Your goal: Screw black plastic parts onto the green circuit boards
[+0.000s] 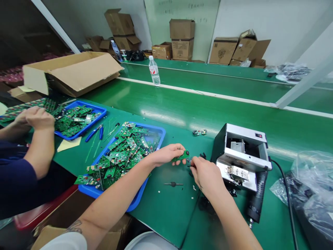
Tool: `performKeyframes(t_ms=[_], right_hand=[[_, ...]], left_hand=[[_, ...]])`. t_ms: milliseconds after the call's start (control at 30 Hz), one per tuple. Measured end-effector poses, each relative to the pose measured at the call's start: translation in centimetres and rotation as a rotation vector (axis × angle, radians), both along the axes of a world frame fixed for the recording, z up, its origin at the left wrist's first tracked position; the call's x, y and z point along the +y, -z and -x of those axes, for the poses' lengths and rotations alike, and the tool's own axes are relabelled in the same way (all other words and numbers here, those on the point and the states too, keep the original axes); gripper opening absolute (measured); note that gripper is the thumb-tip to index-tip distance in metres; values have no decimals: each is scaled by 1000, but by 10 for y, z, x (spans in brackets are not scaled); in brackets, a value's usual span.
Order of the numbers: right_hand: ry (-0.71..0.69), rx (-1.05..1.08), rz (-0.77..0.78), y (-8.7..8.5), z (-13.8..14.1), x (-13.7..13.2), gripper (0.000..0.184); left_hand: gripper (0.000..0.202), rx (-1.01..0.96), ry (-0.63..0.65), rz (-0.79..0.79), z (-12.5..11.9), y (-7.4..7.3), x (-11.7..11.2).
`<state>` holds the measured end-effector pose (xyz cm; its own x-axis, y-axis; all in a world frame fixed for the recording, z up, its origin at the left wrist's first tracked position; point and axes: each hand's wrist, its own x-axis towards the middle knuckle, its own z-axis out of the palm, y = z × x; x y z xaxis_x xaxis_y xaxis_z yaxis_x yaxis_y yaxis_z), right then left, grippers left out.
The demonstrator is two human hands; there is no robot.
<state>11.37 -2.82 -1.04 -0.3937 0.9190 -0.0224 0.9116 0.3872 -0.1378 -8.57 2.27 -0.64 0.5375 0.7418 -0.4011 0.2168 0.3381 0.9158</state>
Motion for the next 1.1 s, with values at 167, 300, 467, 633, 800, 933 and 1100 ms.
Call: performKeyframes(t_ms=[167, 300, 467, 633, 800, 933, 1100], right_hand=[[-212, 301, -262, 6, -29, -21, 14], [-351, 451, -434, 15, -44, -34, 22], [-425, 498, -368, 15, -47, -43, 27], [-476, 533, -374, 12, -45, -48, 29], [-490, 601, -368, 14, -45, -49, 40], [-280, 778, -283, 20, -40, -49, 34], [284, 1167, 217, 24, -28, -54, 26]], left_hand=[[29, -135, 125, 148, 3, -9, -3], [33, -138, 225, 231, 0, -10, -7], [34, -135, 344, 273, -4, -7, -12], [43, -157, 459, 316, -6, 1, -15], [45, -194, 500, 305, -9, 5, -16], [41, -161, 410, 169, -11, 2, -19], [20, -118, 230, -100, -15, -7, -25]])
